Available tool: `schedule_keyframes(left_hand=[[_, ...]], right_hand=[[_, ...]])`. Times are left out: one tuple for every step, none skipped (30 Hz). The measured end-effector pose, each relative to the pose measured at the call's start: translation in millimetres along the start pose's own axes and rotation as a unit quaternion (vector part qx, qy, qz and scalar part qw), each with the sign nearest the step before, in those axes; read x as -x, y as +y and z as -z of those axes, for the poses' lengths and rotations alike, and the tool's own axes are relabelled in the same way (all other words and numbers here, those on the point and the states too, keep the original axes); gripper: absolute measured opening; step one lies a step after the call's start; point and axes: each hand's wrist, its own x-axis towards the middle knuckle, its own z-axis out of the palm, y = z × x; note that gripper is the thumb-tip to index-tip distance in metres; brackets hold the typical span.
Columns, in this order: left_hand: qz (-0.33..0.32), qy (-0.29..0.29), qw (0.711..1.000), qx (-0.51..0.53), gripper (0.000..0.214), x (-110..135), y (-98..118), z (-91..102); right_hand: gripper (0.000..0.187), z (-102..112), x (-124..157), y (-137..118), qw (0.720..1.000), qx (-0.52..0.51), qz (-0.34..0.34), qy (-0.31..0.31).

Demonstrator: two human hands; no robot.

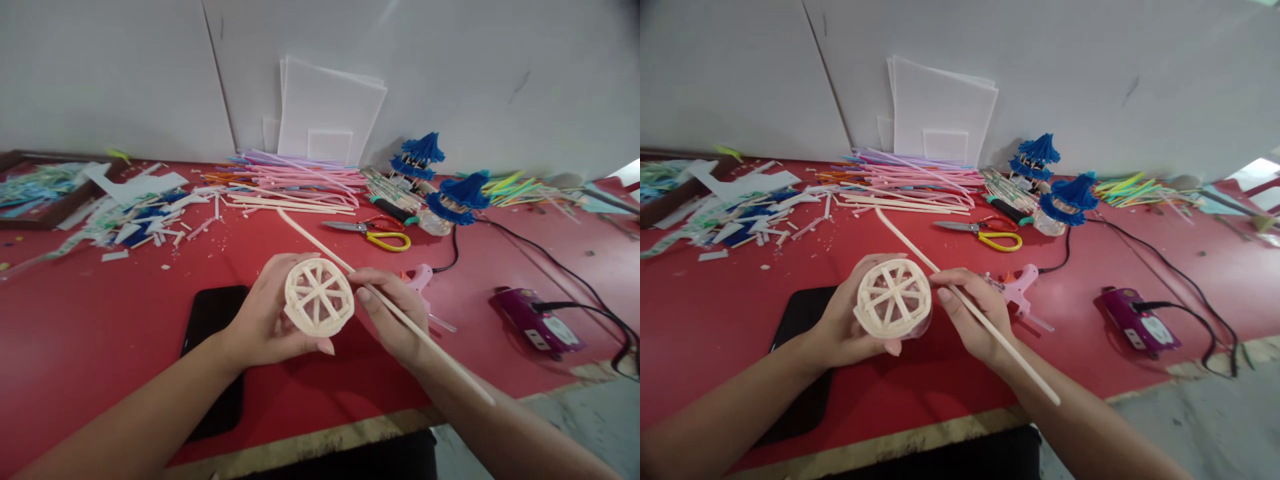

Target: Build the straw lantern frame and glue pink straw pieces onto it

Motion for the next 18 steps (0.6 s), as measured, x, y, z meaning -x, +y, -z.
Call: schedule_keyframes(left_hand=[[0.017, -0.001, 1.0, 0.022, 0.085, 1.2, -0.8, -0.4], [0.031, -0.003, 0.999, 0.043, 0.087, 2.2, -1.7, -0.7], [0.041, -0.003, 0.997, 0.061, 0.088, 2.8, -2.6, -0.8], [0.049, -0.003, 0.996, 0.073, 0.087, 3.0, -3.5, -0.8], [0.055, -0.004, 0.995, 0.081, 0.085, 3.0, -4.3, -0.7], [0.06, -0.004, 0.994, 0.086, 0.081, 2.8, -5.1, -0.6], [0.065, -0.003, 0.994, 0.09, 0.078, 2.8, -6.0, -0.5], [0.07, -0.001, 0.993, 0.093, 0.076, 3.2, -7.0, -0.8], [0.074, 0.004, 0.993, 0.097, 0.075, 4.1, -8.2, -1.4], [0.078, 0.012, 0.992, 0.101, 0.077, 5.6, -9.5, -2.4], [0.085, 0.024, 0.99, 0.108, 0.081, 7.7, -11.0, -3.8], [0.094, 0.038, 0.988, 0.116, 0.087, 10.1, -12.4, -5.5], [0.102, 0.052, 0.986, 0.124, 0.092, 12.5, -13.6, -7.2], [0.107, 0.064, 0.984, 0.13, 0.095, 14.7, -14.4, -8.7], [0.106, 0.073, 0.983, 0.132, 0.097, 16.2, -14.7, -9.8], [0.101, 0.079, 0.983, 0.13, 0.097, 17.0, -14.4, -10.4], [0.093, 0.083, 0.984, 0.125, 0.096, 17.0, -13.5, -10.4], [0.082, 0.086, 0.986, 0.116, 0.093, 16.2, -12.2, -9.8]], right_hand=[[0.02, -0.1, -0.2, -0.3, 1.0, 0.007, -0.003, 0.007], [0.021, -0.2, -0.3, -0.2, 1.0, 0.01, -0.005, 0.013], [0.021, -0.2, -0.3, 0.2, 1.0, 0.009, -0.008, 0.019], [0.021, -0.2, -0.1, 0.8, 1.0, 0.002, -0.011, 0.024], [0.02, -0.2, 0.1, 1.6, 0.999, -0.006, -0.013, 0.029], [0.019, -0.2, 0.3, 2.5, 0.999, -0.012, -0.015, 0.032], [0.019, -0.3, 0.4, 3.2, 0.999, -0.012, -0.017, 0.034], [0.018, -0.5, 0.4, 3.8, 0.999, -0.01, -0.017, 0.033], [0.018, -0.9, 0.3, 4.2, 0.999, -0.006, -0.015, 0.035], [0.018, -1.4, 0.2, 4.6, 0.999, 0.001, -0.013, 0.036], [0.019, -2.0, 0.1, 4.9, 0.999, 0.01, -0.012, 0.035], [0.019, -2.5, 0.0, 5.4, 0.999, 0.018, -0.011, 0.034], [0.02, -2.9, 0.1, 6.1, 0.999, 0.027, -0.011, 0.031], [0.021, -3.0, 0.3, 7.0, 0.999, 0.041, -0.009, 0.023], [0.023, -2.9, 0.5, 8.1, 0.998, 0.058, -0.006, 0.009], [0.025, -2.4, 0.7, 9.1, 0.997, 0.075, 0.003, -0.008], [0.029, -1.6, 0.9, 9.9, 0.995, 0.092, 0.015, -0.028], [0.032, -0.7, 0.8, 10.3, 0.993, 0.106, 0.029, -0.047]])
